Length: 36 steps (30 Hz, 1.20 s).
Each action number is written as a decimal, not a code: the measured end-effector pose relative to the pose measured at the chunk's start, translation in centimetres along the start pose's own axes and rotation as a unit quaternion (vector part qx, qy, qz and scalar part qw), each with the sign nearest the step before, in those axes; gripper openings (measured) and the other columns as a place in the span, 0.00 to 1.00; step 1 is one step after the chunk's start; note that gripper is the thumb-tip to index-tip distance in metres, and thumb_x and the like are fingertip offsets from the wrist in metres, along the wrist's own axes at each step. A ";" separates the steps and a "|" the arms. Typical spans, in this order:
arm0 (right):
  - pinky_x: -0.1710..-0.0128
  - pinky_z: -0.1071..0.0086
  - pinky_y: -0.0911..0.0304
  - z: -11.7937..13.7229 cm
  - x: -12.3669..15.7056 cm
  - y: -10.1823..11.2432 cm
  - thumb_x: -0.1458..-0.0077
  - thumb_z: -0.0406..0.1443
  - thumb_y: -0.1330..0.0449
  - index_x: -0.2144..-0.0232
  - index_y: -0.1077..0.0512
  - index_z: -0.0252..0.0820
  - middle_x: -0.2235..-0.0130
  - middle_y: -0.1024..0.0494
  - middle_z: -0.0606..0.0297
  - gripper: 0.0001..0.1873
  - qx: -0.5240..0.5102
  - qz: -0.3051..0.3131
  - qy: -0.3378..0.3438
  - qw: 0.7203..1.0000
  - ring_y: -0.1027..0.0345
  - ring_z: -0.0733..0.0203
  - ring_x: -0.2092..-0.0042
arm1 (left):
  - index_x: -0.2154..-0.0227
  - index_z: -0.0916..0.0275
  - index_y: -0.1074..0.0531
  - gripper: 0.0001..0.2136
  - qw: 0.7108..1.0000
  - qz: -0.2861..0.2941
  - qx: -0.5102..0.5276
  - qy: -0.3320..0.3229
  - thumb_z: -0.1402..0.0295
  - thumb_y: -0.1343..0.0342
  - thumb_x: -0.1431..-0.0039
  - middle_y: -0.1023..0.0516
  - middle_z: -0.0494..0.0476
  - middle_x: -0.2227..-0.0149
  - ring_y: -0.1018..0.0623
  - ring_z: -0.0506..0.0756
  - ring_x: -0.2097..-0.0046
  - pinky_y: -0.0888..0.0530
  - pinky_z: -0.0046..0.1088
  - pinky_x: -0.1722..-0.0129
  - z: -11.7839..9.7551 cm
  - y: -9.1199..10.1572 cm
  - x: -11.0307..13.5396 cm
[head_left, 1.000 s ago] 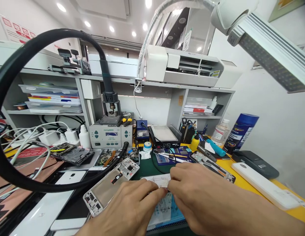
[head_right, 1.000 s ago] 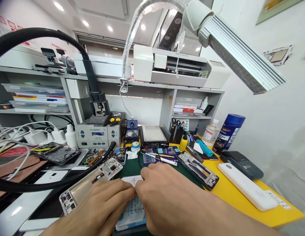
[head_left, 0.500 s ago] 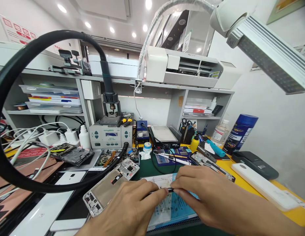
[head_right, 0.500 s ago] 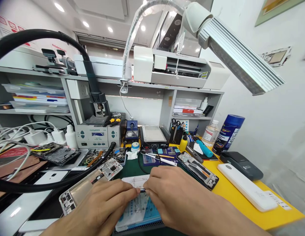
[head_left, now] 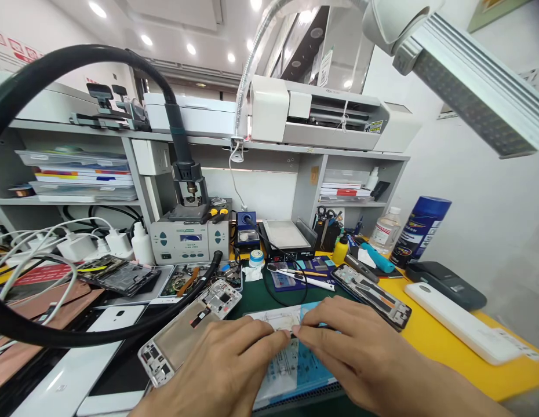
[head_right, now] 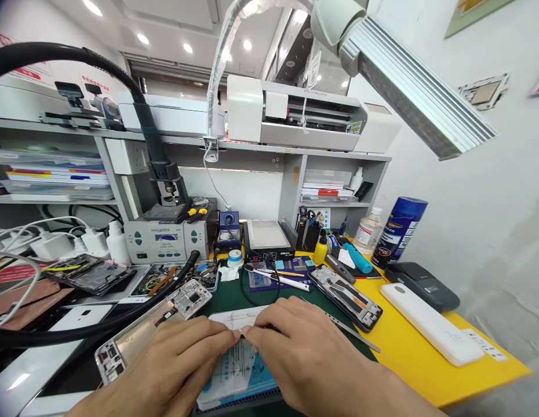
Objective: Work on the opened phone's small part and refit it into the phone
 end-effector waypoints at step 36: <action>0.44 0.56 0.27 -0.8 1.1 -1.2 0.34 0.23 0.36 0.45 0.23 0.39 0.50 0.15 0.52 0.18 -0.052 -0.149 -0.022 0.987 0.22 0.50 0.47 | 0.42 0.58 0.30 0.11 0.997 -0.020 0.023 0.065 0.71 0.52 0.21 0.13 0.51 0.56 0.13 0.53 0.60 0.20 0.29 0.63 0.2 -0.2 0.6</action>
Point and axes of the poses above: each hand's wrist, its own x-axis away from the middle knuckle, its own y-axis out of the back of the hand, z = x × y, the point moved 2 cm from there along -x, towards the middle knuckle
